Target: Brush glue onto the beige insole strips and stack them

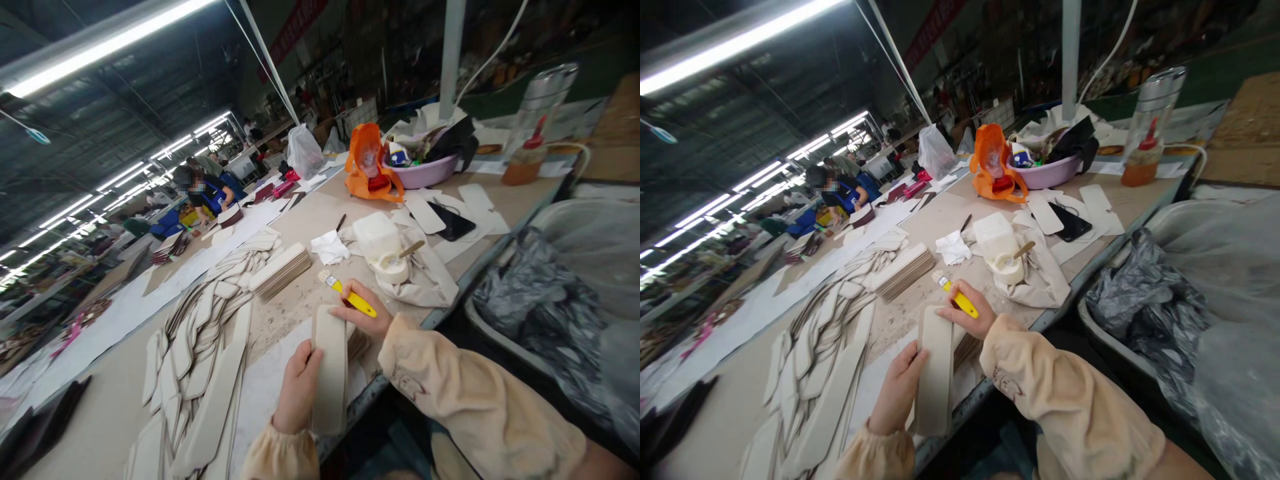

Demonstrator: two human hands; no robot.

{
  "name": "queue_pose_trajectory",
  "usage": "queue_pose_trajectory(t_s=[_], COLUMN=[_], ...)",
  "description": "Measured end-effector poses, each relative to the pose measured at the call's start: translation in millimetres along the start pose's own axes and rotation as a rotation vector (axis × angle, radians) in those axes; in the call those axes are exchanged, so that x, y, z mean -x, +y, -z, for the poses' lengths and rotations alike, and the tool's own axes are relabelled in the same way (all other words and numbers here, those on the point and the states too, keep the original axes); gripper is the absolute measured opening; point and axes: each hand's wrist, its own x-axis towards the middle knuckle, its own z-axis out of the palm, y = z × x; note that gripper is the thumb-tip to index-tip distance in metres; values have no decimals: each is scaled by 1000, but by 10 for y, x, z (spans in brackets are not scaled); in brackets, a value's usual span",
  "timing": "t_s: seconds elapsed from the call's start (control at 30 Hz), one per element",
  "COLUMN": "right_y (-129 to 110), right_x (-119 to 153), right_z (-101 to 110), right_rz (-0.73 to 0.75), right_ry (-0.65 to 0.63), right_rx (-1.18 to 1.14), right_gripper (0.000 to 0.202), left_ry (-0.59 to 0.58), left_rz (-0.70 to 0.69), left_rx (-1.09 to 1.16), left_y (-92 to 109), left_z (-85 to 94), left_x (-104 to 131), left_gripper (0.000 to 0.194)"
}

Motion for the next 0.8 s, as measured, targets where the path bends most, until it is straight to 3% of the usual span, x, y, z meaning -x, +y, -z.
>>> queue_pose_trajectory(t_s=[0.17,0.43,0.8], right_y=[24,67,10], right_x=[-5,-8,13], right_z=[52,87,87], right_rz=[34,38,66], right_ry=[9,22,44], right_rx=[67,210,333], right_gripper=[34,32,26], left_ry=[36,43,155], left_rz=[6,1,40], left_rx=[57,61,63], left_y=[-53,-95,-56], left_z=[-134,-180,-281], left_x=[17,19,31], left_gripper=[35,38,36])
